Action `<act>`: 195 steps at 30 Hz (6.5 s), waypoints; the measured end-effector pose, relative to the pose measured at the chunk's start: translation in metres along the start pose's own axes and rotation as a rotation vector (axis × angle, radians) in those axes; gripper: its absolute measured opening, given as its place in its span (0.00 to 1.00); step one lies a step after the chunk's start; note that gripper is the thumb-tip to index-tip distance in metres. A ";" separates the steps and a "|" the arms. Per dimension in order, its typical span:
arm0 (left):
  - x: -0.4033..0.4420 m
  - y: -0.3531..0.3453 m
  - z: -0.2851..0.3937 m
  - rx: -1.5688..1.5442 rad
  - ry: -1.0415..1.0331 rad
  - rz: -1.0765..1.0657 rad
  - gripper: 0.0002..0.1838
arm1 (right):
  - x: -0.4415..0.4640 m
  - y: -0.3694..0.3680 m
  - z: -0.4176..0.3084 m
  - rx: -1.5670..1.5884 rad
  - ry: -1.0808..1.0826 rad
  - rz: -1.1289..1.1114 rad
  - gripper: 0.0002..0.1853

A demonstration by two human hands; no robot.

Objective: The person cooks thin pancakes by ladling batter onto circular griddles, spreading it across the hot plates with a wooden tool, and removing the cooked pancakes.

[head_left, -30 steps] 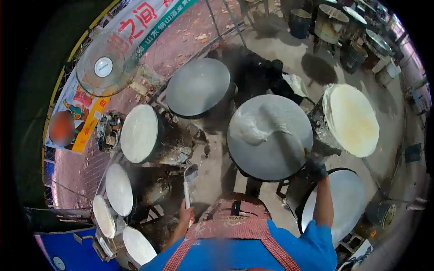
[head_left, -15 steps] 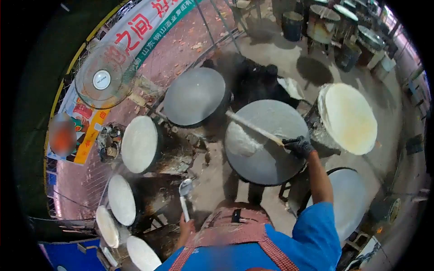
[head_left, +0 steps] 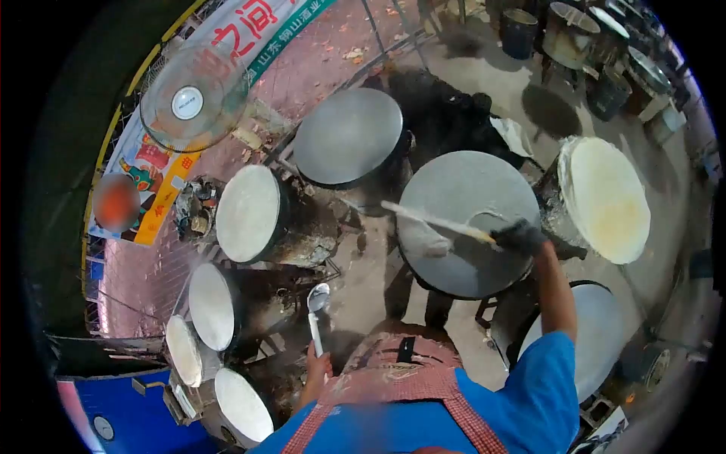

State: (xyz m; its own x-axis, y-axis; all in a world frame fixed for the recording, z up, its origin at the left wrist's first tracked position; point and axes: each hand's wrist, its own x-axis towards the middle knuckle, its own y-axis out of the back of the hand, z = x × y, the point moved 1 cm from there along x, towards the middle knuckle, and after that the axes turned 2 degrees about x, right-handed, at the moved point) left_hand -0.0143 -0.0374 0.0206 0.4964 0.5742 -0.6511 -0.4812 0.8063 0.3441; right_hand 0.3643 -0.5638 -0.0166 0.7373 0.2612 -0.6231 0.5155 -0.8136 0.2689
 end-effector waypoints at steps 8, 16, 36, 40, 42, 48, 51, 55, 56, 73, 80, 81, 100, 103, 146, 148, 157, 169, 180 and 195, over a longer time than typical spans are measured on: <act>-0.009 0.006 -0.011 -0.159 0.078 -0.073 0.37 | -0.044 0.027 0.067 -0.084 0.122 0.101 0.12; 0.005 0.045 -0.012 -0.069 0.040 -0.090 0.36 | -0.056 -0.008 0.076 -0.037 0.035 0.140 0.13; 0.057 0.157 0.024 -0.170 0.024 -0.691 0.27 | -0.207 -0.366 0.000 -0.511 -0.214 1.023 0.17; 0.056 0.153 0.002 -0.481 0.320 -0.769 0.21 | -0.142 -0.377 0.018 -0.737 -0.057 1.206 0.20; 0.036 0.161 0.013 -0.687 0.454 -0.940 0.19 | -0.138 -0.365 0.031 -0.410 0.151 1.116 0.17; 0.023 0.149 0.023 -0.683 0.240 -1.111 0.24 | -0.167 -0.305 0.014 -0.045 -0.004 1.154 0.19; 0.032 0.129 0.016 -0.868 0.556 -1.225 0.26 | -0.123 -0.329 0.000 -0.503 -0.097 1.085 0.17; 0.030 0.120 0.024 -0.703 0.468 -1.340 0.26 | -0.180 -0.307 0.017 -0.553 -0.029 0.972 0.16; 0.022 0.117 0.030 -0.647 0.421 -1.350 0.26 | -0.191 -0.285 0.024 -0.438 -0.063 0.963 0.17; -0.007 0.033 0.034 -0.352 0.479 -0.890 0.07 | -0.135 -0.102 -0.006 0.297 0.054 1.013 0.16; 0.051 0.052 -0.001 -0.384 0.606 -0.948 0.13 | -0.106 -0.209 0.045 0.189 0.202 0.846 0.18; 0.035 0.052 0.016 -0.308 0.536 -0.831 0.15 | -0.104 -0.205 0.069 0.220 0.207 0.825 0.18; 0.080 0.020 0.073 -0.517 0.604 -0.895 0.18 | -0.158 -0.159 0.003 -0.695 -0.078 0.678 0.22; 0.078 -0.031 0.108 -0.557 0.546 -1.051 0.17 | -0.200 -0.157 0.002 -0.435 0.010 0.816 0.17; -0.287 0.160 -0.222 -1.561 -0.157 0.207 0.18 | -0.114 -0.647 -0.128 -0.441 0.855 -0.984 0.15; -0.328 0.169 -0.273 -1.550 -0.211 0.442 0.27 | -0.211 -0.720 -0.156 -1.163 1.379 -0.853 0.17; -0.310 0.169 -0.570 -1.464 0.312 0.863 0.15 | -0.470 -0.894 -0.044 -1.735 2.013 -1.151 0.12; -0.406 0.267 -0.408 -2.435 -0.073 0.432 0.19 | -0.440 -0.795 -0.046 -1.402 1.601 -1.130 0.18; -0.618 0.387 -0.203 -1.502 -0.720 0.743 0.04 | -0.586 -0.853 -0.228 -0.325 1.823 -1.059 0.14; -0.494 0.362 -0.275 -1.749 -0.067 0.605 0.16 | -0.416 -0.799 -0.128 -0.741 1.059 -1.373 0.12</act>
State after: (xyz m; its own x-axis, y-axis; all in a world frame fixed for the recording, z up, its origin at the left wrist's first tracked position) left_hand -0.6327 -0.0682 0.2811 -0.0036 0.7322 -0.6811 -0.6677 -0.5088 -0.5435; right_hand -0.2983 0.0445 0.1219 -0.5155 0.8532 -0.0796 0.7479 0.4933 0.4443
